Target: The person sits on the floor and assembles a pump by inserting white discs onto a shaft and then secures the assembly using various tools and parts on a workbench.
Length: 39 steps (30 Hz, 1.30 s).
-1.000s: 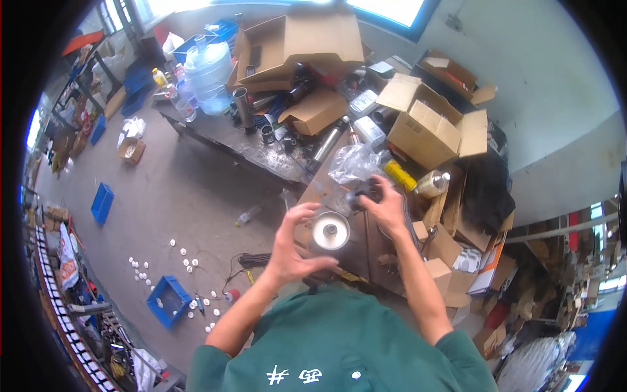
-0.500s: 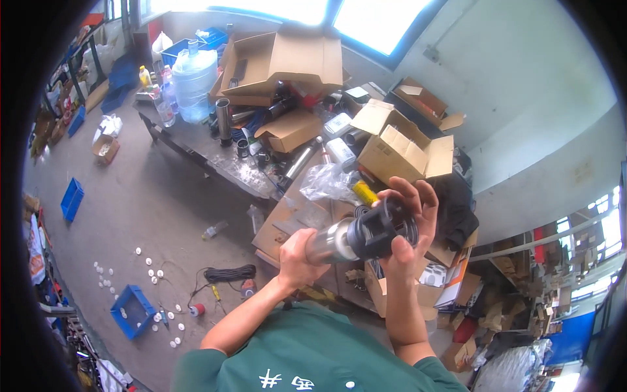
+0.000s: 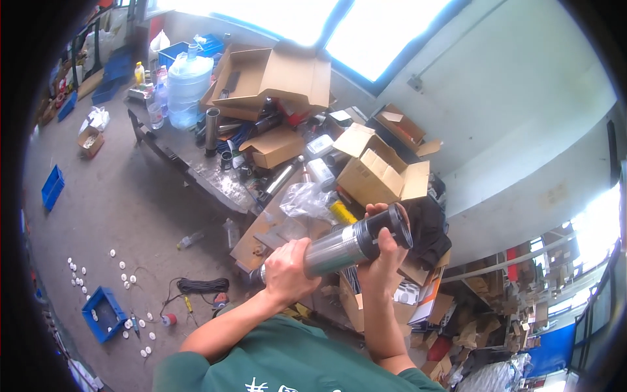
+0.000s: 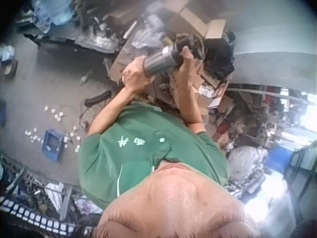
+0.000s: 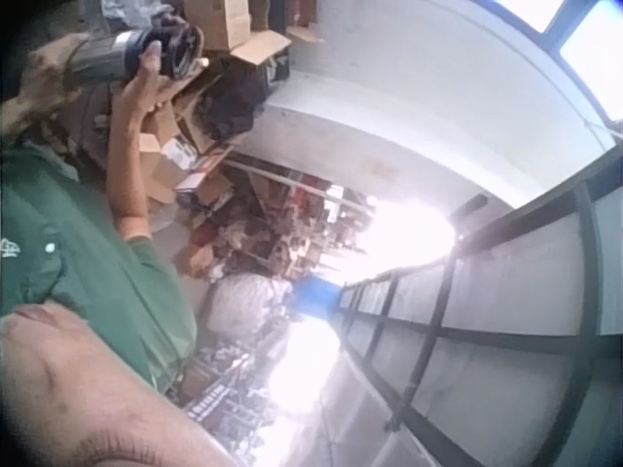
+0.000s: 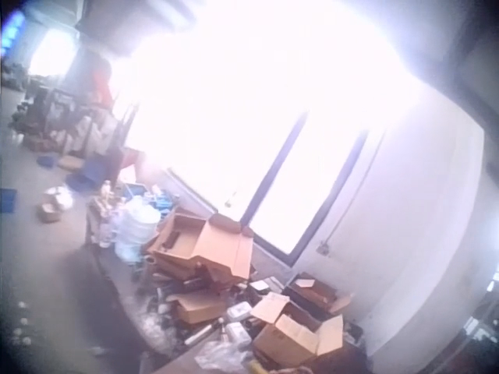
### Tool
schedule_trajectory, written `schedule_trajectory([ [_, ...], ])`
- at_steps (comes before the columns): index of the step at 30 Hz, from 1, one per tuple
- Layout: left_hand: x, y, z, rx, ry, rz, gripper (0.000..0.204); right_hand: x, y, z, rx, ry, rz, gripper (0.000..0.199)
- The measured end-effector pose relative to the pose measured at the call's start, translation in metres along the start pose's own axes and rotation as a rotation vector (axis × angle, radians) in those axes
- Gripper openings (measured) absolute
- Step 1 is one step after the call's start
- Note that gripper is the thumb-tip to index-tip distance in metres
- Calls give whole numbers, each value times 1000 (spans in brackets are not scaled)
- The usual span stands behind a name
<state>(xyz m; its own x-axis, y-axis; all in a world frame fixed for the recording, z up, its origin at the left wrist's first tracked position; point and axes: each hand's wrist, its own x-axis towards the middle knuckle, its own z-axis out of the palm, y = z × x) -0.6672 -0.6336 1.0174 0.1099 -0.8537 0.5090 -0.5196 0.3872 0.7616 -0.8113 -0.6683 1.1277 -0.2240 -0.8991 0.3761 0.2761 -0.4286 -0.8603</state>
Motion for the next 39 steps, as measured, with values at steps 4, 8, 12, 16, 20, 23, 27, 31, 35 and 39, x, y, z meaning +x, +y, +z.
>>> schedule_trajectory([
  [4,14,11,-21,-153,-213,-60,61,4,-13,3,52,-64,-19,78],
  [8,48,10,-38,-549,-761,-37,64,23,-26,-18,273,-368,28,90],
  [12,67,-1,-24,-1122,-1347,48,64,43,-17,-16,579,-733,-7,105],
  [16,51,10,3,-1445,-1573,-28,80,58,-17,-14,683,-875,14,105],
  [20,47,35,-1,-976,-821,-67,71,60,-32,-27,326,-556,68,94],
  [23,38,39,-5,-447,-427,-25,65,51,-36,-11,219,-340,43,70],
  [27,36,49,-8,-135,-180,-48,63,32,-48,-9,58,-236,50,61],
  [31,49,57,-36,-368,-454,-5,67,41,-39,-25,174,-408,-6,69],
  [35,74,54,-72,-698,-1085,-23,59,49,-49,7,458,-885,-72,72],
  [39,47,48,-13,-686,-894,-207,55,50,-78,-21,-101,-439,116,80],
])
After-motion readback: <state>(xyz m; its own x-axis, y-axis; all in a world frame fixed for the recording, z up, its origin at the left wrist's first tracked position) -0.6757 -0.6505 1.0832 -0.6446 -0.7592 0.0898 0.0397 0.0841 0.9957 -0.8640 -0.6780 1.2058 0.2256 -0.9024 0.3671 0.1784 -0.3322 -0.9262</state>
